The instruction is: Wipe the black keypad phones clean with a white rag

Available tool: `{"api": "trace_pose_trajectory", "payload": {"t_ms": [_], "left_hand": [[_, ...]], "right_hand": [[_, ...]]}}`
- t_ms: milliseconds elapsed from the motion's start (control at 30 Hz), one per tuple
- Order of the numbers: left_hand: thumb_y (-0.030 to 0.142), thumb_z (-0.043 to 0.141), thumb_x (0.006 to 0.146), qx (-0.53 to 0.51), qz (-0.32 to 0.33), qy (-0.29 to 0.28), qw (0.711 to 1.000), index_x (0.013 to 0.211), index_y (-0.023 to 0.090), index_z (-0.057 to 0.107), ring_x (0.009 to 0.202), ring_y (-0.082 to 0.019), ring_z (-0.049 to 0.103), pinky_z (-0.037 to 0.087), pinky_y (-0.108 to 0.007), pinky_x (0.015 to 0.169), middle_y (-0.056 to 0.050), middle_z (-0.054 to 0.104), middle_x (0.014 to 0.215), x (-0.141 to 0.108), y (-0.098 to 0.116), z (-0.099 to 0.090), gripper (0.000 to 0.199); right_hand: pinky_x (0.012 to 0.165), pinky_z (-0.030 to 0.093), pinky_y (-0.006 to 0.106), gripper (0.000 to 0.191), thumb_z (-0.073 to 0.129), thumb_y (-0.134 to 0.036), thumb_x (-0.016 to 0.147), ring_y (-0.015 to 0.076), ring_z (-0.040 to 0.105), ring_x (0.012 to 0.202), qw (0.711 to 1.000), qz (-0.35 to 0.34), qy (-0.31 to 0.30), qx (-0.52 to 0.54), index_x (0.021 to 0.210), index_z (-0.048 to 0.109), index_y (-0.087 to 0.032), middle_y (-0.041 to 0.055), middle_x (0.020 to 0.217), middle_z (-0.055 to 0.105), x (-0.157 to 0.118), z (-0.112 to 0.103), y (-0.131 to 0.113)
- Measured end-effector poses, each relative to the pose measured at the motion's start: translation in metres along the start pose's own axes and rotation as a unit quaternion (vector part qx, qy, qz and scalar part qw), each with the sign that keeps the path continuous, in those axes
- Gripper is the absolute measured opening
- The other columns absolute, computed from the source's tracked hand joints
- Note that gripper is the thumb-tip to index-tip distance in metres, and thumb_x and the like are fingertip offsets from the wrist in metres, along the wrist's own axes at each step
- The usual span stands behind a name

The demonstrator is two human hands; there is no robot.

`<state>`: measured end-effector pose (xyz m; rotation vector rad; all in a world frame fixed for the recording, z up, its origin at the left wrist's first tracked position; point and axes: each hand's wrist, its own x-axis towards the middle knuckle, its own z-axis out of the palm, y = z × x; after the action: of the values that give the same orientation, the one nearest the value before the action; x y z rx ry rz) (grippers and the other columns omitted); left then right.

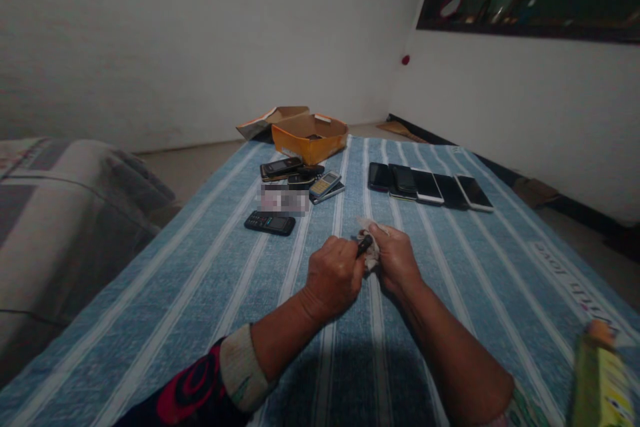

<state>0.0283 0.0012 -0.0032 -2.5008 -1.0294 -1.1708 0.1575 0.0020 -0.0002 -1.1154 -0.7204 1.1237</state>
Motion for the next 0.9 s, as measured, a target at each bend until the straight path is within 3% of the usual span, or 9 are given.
{"api": "trace_pose_trajectory", "payload": {"t_ms": [133, 233, 333, 500, 633, 900], "left_hand": [[0.018, 0.052, 0.084, 0.021, -0.026, -0.03, 0.999, 0.068, 0.017, 0.054, 0.063, -0.02, 0.054, 0.042, -0.032, 0.058, -0.005, 0.059, 0.063, 0.0, -0.005, 0.0, 0.016], [0.017, 0.052, 0.083, 0.03, -0.044, -0.061, 0.997, 0.07, 0.017, 0.055, 0.066, -0.021, 0.056, 0.045, -0.032, 0.059, -0.006, 0.061, 0.066, -0.002, -0.009, 0.001, 0.014], [0.016, 0.052, 0.082, 0.024, -0.048, -0.09, 0.995, 0.073, 0.017, 0.057, 0.071, -0.022, 0.057, 0.047, -0.033, 0.063, -0.007, 0.063, 0.071, -0.004, -0.009, 0.002, 0.01], [0.014, 0.05, 0.081, 0.017, -0.035, -0.071, 0.997, 0.071, 0.017, 0.055, 0.067, -0.022, 0.056, 0.046, -0.033, 0.062, -0.007, 0.061, 0.067, -0.002, -0.004, 0.001, 0.012], [0.014, 0.049, 0.081, 0.015, -0.027, -0.053, 0.998, 0.067, 0.018, 0.053, 0.064, -0.021, 0.054, 0.044, -0.033, 0.06, -0.006, 0.058, 0.064, 0.0, 0.0, 0.0, 0.015], [0.015, 0.049, 0.084, 0.008, -0.026, -0.037, 0.999, 0.068, 0.018, 0.054, 0.064, -0.02, 0.053, 0.043, -0.032, 0.059, -0.006, 0.058, 0.063, -0.002, 0.002, 0.0, 0.017]], "right_hand": [[0.059, 0.043, 0.025, 0.04, 0.068, -0.053, 0.074, 0.0131, 0.056, 0.062, 0.996, 0.027, -0.084, 0.033, 0.087, 0.07, -0.015, 0.0029, 0.074, 0.065, 0.001, -0.006, -0.01], [0.057, 0.041, 0.025, 0.042, 0.06, -0.056, 0.08, 0.013, 0.054, 0.061, 0.986, 0.0, -0.15, -0.073, 0.087, 0.07, -0.016, 0.0018, 0.071, 0.063, -0.002, -0.007, -0.014], [0.056, 0.039, 0.025, 0.039, 0.057, -0.054, 0.083, 0.0136, 0.051, 0.061, 0.963, -0.071, -0.176, -0.192, 0.08, 0.069, -0.016, 0.001, 0.068, 0.061, -0.006, -0.003, -0.013], [0.057, 0.038, 0.026, 0.038, 0.053, -0.049, 0.085, 0.014, 0.049, 0.06, 0.95, -0.136, -0.102, -0.26, 0.067, 0.064, -0.018, 0.0, 0.062, 0.057, -0.01, 0.002, -0.01], [0.052, 0.034, 0.025, 0.04, 0.053, -0.052, 0.084, 0.0124, 0.043, 0.054, 0.964, -0.119, -0.06, -0.231, 0.065, 0.061, -0.018, -0.002, 0.056, 0.05, -0.012, 0.002, -0.009], [0.049, 0.035, 0.024, 0.04, 0.057, -0.052, 0.082, 0.011, 0.045, 0.052, 0.983, -0.077, -0.046, -0.161, 0.07, 0.065, -0.015, -0.0018, 0.057, 0.053, -0.009, 0.0, 0.0]]}}
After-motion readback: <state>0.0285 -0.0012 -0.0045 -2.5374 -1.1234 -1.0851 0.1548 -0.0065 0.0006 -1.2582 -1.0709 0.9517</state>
